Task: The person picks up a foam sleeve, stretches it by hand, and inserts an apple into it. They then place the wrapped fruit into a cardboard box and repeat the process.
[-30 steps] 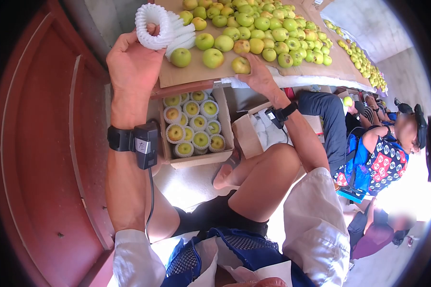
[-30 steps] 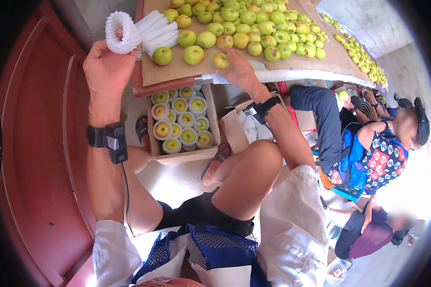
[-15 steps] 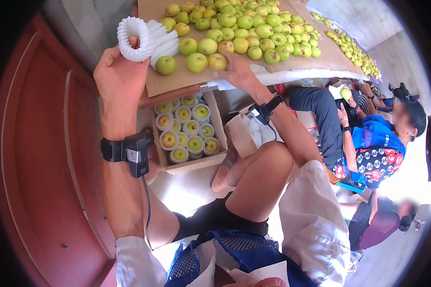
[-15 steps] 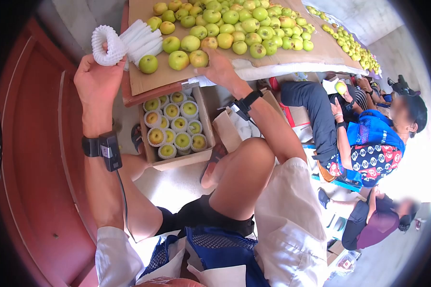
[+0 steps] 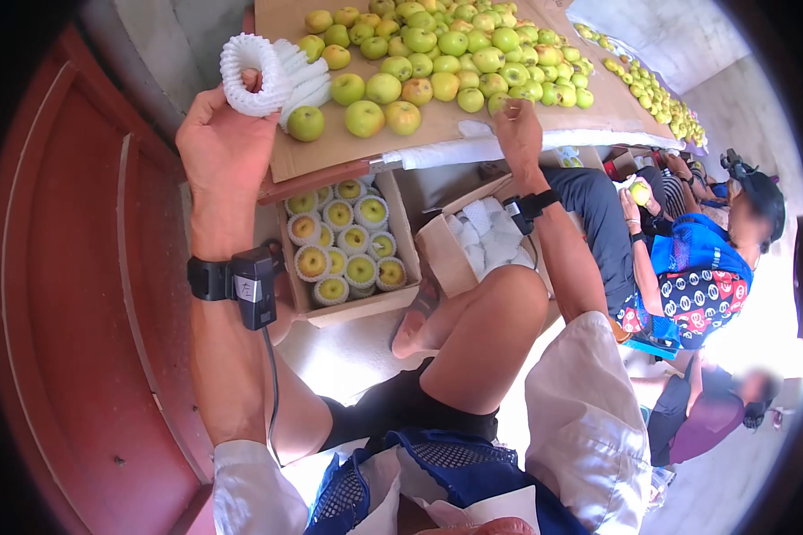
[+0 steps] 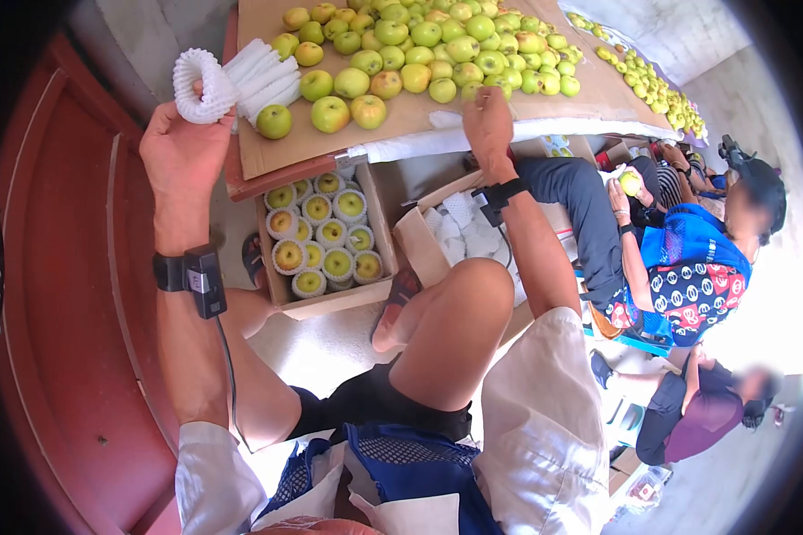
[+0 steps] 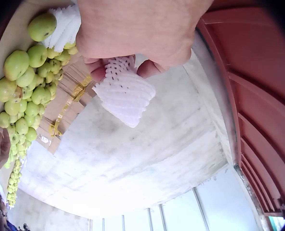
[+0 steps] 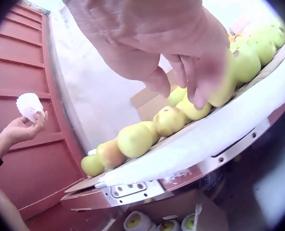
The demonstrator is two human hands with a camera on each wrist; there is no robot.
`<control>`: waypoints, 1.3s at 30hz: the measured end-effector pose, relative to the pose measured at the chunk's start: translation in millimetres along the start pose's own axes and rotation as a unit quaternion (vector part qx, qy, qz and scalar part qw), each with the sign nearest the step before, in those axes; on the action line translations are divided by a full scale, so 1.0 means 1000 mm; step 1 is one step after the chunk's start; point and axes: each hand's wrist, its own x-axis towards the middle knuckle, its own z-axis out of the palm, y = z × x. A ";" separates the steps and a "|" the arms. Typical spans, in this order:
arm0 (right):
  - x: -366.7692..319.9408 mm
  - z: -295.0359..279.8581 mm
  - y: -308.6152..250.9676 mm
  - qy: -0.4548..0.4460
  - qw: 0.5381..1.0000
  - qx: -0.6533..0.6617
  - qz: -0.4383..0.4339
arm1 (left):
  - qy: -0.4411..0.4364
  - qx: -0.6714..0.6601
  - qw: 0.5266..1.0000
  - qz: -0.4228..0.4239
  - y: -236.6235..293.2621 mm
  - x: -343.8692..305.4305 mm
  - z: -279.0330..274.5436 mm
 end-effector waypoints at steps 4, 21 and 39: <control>0.008 -0.007 0.011 0.016 0.995 -0.094 0.026 | -0.001 0.003 1.000 -0.002 -0.001 -0.001 -0.001; -0.015 0.001 0.013 -0.103 0.990 -0.020 -0.091 | 0.002 0.017 1.000 -0.003 -0.005 0.000 -0.002; 0.061 -0.011 0.004 0.019 0.999 0.001 -0.027 | -0.018 0.010 1.000 -0.015 -0.009 0.000 -0.001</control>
